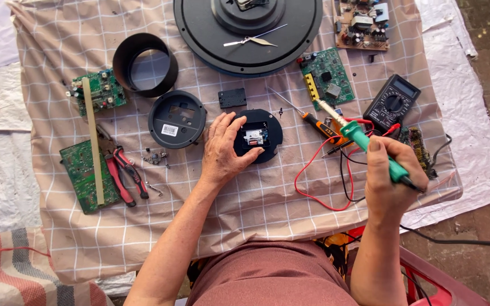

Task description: Repairing an electronic component by testing with a multimeter and soldering wires.

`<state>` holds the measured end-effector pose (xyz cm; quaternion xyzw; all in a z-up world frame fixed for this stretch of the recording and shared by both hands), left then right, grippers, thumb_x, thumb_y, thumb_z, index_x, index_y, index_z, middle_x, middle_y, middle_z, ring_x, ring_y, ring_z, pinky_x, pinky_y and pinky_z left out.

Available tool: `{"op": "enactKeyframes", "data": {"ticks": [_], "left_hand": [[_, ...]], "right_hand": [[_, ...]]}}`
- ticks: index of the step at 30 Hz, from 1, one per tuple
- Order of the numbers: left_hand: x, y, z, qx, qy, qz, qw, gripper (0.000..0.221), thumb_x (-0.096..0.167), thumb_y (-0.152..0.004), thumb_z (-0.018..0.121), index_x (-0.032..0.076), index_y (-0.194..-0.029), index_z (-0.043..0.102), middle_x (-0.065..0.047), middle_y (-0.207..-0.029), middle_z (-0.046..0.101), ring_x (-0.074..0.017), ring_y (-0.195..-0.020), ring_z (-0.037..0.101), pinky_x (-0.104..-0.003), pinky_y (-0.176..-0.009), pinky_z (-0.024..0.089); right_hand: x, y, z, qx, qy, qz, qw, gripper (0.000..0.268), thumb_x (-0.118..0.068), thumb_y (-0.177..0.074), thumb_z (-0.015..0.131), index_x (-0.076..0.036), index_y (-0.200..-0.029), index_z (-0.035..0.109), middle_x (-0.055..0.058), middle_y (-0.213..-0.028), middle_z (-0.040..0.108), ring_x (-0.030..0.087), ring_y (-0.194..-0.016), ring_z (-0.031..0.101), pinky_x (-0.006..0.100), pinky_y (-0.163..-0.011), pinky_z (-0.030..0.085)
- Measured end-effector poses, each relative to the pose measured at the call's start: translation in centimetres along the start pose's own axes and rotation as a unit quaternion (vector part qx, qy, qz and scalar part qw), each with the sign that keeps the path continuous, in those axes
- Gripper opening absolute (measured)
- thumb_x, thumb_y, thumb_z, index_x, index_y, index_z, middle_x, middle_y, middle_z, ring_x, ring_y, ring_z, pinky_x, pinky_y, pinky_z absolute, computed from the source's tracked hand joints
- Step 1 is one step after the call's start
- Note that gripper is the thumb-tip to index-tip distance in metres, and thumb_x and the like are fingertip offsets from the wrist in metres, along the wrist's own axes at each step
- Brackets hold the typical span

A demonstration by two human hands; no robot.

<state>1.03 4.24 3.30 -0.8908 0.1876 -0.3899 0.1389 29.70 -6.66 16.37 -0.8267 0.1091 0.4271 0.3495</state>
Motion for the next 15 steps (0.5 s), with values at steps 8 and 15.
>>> {"op": "enactKeyframes", "data": {"ticks": [8,15], "left_hand": [[-0.3,0.2,0.6,-0.038,-0.012,-0.008,0.999,0.073,0.048,-0.080,0.082,0.011,-0.138,0.059,-0.017,-0.145,0.055,-0.0372,-0.141,0.043,-0.049,-0.118,0.036],[-1.3,0.5,1.2,0.033,0.002,0.006,0.999,0.082,0.052,-0.066,0.092,0.021,-0.136,0.064,-0.011,-0.139,0.062,-0.0330,-0.137,0.052,-0.047,-0.112,0.038]], "right_hand": [[-2.8,2.1,0.3,-0.088,-0.057,0.065,0.992,0.017,-0.008,-0.103,0.066,0.008,-0.101,0.069,0.016,-0.090,0.069,0.015,-0.069,0.057,0.025,-0.065,0.045],[-1.4,2.8,1.4,-0.093,-0.042,0.037,0.994,0.011,-0.007,-0.097,0.078,0.000,-0.090,0.074,0.014,-0.083,0.072,0.019,-0.083,0.071,0.035,-0.077,0.054]]}}
Point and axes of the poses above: each hand's wrist, its own y-axis away from the middle knuckle, its own z-axis out of the palm, x = y × z, the point moved 5 cm from there along -y, towards the middle knuckle
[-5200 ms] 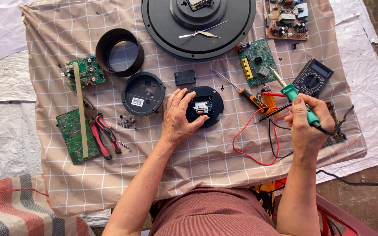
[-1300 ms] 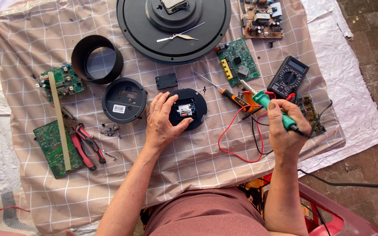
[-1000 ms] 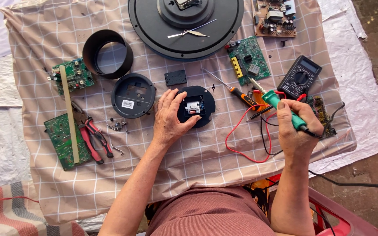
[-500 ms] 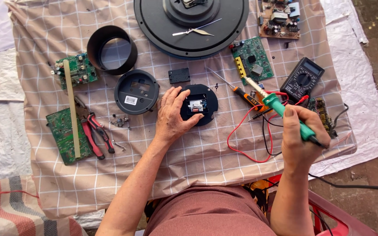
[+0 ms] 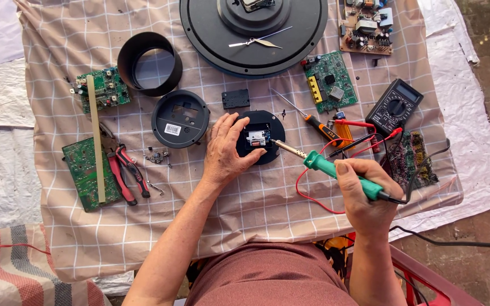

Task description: Repairing an electronic component by testing with a multimeter and soldering wires.

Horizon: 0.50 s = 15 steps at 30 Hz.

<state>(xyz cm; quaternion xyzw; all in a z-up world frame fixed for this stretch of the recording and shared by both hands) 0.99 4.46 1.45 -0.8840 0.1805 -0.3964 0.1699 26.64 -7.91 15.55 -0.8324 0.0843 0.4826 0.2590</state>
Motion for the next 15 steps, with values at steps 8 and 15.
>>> {"op": "enactKeyframes", "data": {"ticks": [8,15], "left_hand": [[0.15,-0.03,-0.10,0.005,-0.007,0.005,1.000,0.082,0.053,-0.066,0.092,0.021,-0.135,0.064,-0.011,-0.138,0.062,-0.0323,-0.136,0.053,-0.046,-0.111,0.039],[0.19,-0.14,-0.07,0.007,-0.007,0.006,1.000,0.082,0.053,-0.066,0.092,0.020,-0.135,0.064,-0.011,-0.138,0.061,-0.0323,-0.136,0.053,-0.046,-0.111,0.038]], "right_hand": [[0.30,-0.02,0.93,-0.010,-0.016,0.019,1.000,0.010,-0.007,-0.096,0.078,-0.001,-0.088,0.075,0.014,-0.081,0.071,0.015,-0.080,0.067,0.034,-0.076,0.053],[0.04,0.03,1.11,-0.017,-0.019,0.025,0.999,0.011,-0.007,-0.096,0.079,-0.001,-0.089,0.074,0.014,-0.082,0.071,0.015,-0.081,0.067,0.035,-0.077,0.053]]}}
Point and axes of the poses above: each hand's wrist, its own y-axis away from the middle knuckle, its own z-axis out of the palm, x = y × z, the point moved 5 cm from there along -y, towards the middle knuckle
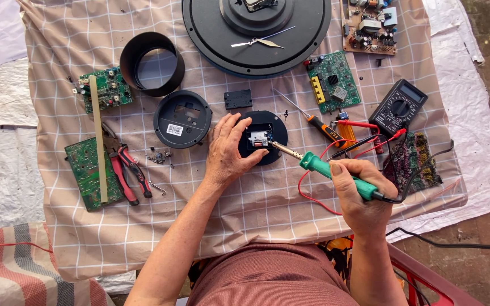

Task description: Repairing an electronic component by testing with a multimeter and soldering wires.

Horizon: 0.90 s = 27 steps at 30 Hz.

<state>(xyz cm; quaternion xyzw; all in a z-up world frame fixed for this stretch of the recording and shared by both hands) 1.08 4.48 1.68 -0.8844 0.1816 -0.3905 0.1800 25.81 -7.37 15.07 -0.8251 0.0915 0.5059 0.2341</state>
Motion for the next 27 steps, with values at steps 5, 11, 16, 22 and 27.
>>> {"op": "enactKeyframes", "data": {"ticks": [5,11,16,22,27], "left_hand": [[0.0,0.0,0.0,0.000,0.001,-0.002,1.000,0.082,0.054,-0.066,0.092,0.020,-0.135,0.064,-0.011,-0.138,0.061,-0.0320,-0.137,0.052,-0.046,-0.111,0.038],[0.0,0.1,-0.1,-0.005,0.003,-0.004,1.000,0.081,0.054,-0.067,0.091,0.020,-0.136,0.064,-0.011,-0.139,0.061,-0.0323,-0.137,0.052,-0.046,-0.111,0.038],[0.0,0.0,-0.2,-0.005,0.010,-0.004,1.000,0.081,0.053,-0.067,0.092,0.019,-0.135,0.065,-0.013,-0.138,0.062,-0.0338,-0.136,0.053,-0.046,-0.110,0.040],[0.1,-0.1,-0.3,-0.004,0.004,-0.004,1.000,0.081,0.054,-0.067,0.091,0.019,-0.135,0.065,-0.012,-0.137,0.063,-0.0339,-0.135,0.054,-0.046,-0.110,0.041],[1.5,-0.8,-1.3,-0.066,-0.008,-0.005,0.998,0.073,0.047,-0.079,0.082,0.010,-0.137,0.059,-0.018,-0.143,0.057,-0.0378,-0.139,0.045,-0.049,-0.118,0.036]], "right_hand": [[-0.1,0.0,0.0,-0.002,0.001,0.004,1.000,0.010,-0.008,-0.096,0.078,-0.001,-0.090,0.075,0.014,-0.082,0.071,0.014,-0.079,0.065,0.034,-0.076,0.053],[-0.5,-0.1,0.0,-0.006,0.001,0.010,1.000,0.010,-0.008,-0.095,0.079,-0.002,-0.089,0.075,0.013,-0.082,0.072,0.013,-0.079,0.065,0.034,-0.076,0.053],[-0.9,-0.2,0.0,-0.016,0.017,0.015,1.000,0.010,-0.010,-0.095,0.078,-0.002,-0.090,0.076,0.014,-0.081,0.073,0.015,-0.079,0.067,0.035,-0.076,0.054],[-1.9,-0.6,-0.1,-0.016,0.020,0.016,1.000,0.009,-0.011,-0.093,0.077,-0.004,-0.089,0.078,0.013,-0.078,0.074,0.016,-0.076,0.070,0.034,-0.075,0.055],[-2.4,-0.5,0.0,-0.053,0.049,0.009,0.997,0.014,-0.015,-0.096,0.068,-0.003,-0.094,0.075,0.006,-0.086,0.074,0.012,-0.073,0.065,0.025,-0.071,0.050]]}}
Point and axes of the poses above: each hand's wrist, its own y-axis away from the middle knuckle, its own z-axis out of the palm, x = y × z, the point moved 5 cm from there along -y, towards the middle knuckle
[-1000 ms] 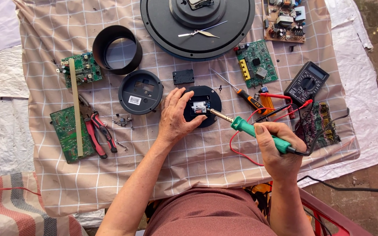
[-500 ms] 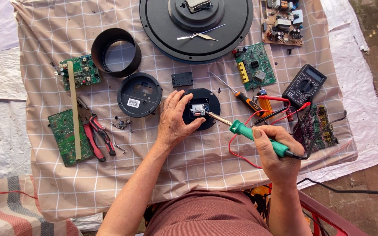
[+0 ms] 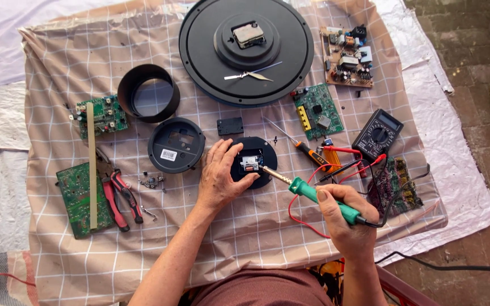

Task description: Repairing an electronic component by testing with a multimeter and soldering wires.

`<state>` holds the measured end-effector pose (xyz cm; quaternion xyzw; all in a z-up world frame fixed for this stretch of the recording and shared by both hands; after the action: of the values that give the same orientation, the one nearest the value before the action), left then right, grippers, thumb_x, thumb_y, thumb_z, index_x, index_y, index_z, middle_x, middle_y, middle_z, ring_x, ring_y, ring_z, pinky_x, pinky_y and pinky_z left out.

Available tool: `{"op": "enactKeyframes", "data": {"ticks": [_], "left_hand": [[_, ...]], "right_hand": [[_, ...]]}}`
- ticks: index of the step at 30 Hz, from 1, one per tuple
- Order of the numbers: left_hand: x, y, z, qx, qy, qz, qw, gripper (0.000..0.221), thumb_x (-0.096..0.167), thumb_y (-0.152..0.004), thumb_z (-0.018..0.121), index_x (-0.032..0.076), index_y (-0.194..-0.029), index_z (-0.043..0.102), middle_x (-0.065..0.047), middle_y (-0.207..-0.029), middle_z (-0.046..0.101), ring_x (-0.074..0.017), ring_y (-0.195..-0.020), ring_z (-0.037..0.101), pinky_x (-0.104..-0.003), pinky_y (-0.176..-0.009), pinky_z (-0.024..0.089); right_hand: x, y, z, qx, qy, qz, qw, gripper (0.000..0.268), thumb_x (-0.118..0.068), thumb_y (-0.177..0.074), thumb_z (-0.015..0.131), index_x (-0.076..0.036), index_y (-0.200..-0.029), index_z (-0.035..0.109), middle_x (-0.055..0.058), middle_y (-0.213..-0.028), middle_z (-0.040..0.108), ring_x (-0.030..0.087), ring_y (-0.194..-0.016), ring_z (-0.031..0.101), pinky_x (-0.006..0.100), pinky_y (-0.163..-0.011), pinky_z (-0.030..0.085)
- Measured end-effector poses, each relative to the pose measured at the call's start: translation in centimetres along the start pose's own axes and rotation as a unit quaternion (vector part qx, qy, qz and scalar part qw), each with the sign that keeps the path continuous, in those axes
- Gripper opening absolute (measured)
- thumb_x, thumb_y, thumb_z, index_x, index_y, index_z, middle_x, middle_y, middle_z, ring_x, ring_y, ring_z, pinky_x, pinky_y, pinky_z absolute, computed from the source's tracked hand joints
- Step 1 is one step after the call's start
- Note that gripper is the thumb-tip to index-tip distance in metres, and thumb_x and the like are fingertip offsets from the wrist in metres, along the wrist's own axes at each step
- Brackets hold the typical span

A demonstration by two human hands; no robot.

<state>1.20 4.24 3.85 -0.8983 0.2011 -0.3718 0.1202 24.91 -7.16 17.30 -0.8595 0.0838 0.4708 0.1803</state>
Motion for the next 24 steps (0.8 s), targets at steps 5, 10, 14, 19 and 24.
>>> {"op": "enactKeyframes", "data": {"ticks": [5,10,14,19,24], "left_hand": [[0.00,0.05,-0.10,0.003,-0.003,0.003,1.000,0.074,0.048,-0.079,0.082,0.010,-0.138,0.059,-0.018,-0.143,0.057,-0.0378,-0.139,0.046,-0.049,-0.117,0.036],[-0.25,0.07,0.19,-0.009,-0.004,-0.015,1.000,0.074,0.050,-0.078,0.082,0.012,-0.138,0.059,-0.016,-0.144,0.056,-0.0357,-0.140,0.045,-0.050,-0.117,0.035],[-0.16,0.06,0.15,-0.010,-0.005,-0.017,1.000,0.074,0.050,-0.078,0.082,0.012,-0.138,0.059,-0.016,-0.145,0.056,-0.0351,-0.141,0.045,-0.049,-0.117,0.035],[-0.27,0.14,0.30,-0.013,-0.008,-0.021,1.000,0.074,0.051,-0.079,0.081,0.012,-0.138,0.059,-0.015,-0.145,0.055,-0.0344,-0.141,0.044,-0.049,-0.117,0.034],[-0.13,0.13,0.14,-0.004,-0.012,-0.018,1.000,0.074,0.050,-0.078,0.082,0.012,-0.138,0.060,-0.016,-0.145,0.056,-0.0351,-0.140,0.045,-0.049,-0.117,0.035]], "right_hand": [[0.38,0.04,0.08,-0.004,-0.009,0.009,1.000,0.014,-0.017,-0.095,0.069,-0.004,-0.095,0.075,0.004,-0.084,0.074,0.010,-0.070,0.063,0.024,-0.067,0.050],[0.05,-0.14,0.14,-0.012,-0.018,-0.004,1.000,0.015,-0.017,-0.094,0.068,-0.004,-0.093,0.076,0.003,-0.084,0.075,0.009,-0.068,0.062,0.023,-0.064,0.049],[0.11,-0.08,-0.02,-0.009,-0.006,-0.011,1.000,0.015,-0.017,-0.093,0.069,-0.004,-0.092,0.076,0.003,-0.086,0.076,0.010,-0.071,0.066,0.024,-0.066,0.051],[0.36,0.02,-0.12,-0.018,-0.002,0.007,1.000,0.016,-0.020,-0.093,0.069,-0.006,-0.093,0.078,0.001,-0.084,0.077,0.009,-0.069,0.065,0.023,-0.065,0.050],[0.21,0.06,-0.18,-0.021,-0.009,0.014,1.000,0.015,-0.019,-0.092,0.069,-0.006,-0.093,0.077,0.001,-0.083,0.076,0.009,-0.069,0.064,0.023,-0.064,0.050]]}}
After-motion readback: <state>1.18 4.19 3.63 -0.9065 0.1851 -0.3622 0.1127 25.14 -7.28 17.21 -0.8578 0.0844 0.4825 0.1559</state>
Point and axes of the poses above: each hand's wrist, its own y-axis away from the middle knuckle, its own z-axis out of the palm, x = y × z, the point moved 5 cm from there along -y, towards the middle knuckle
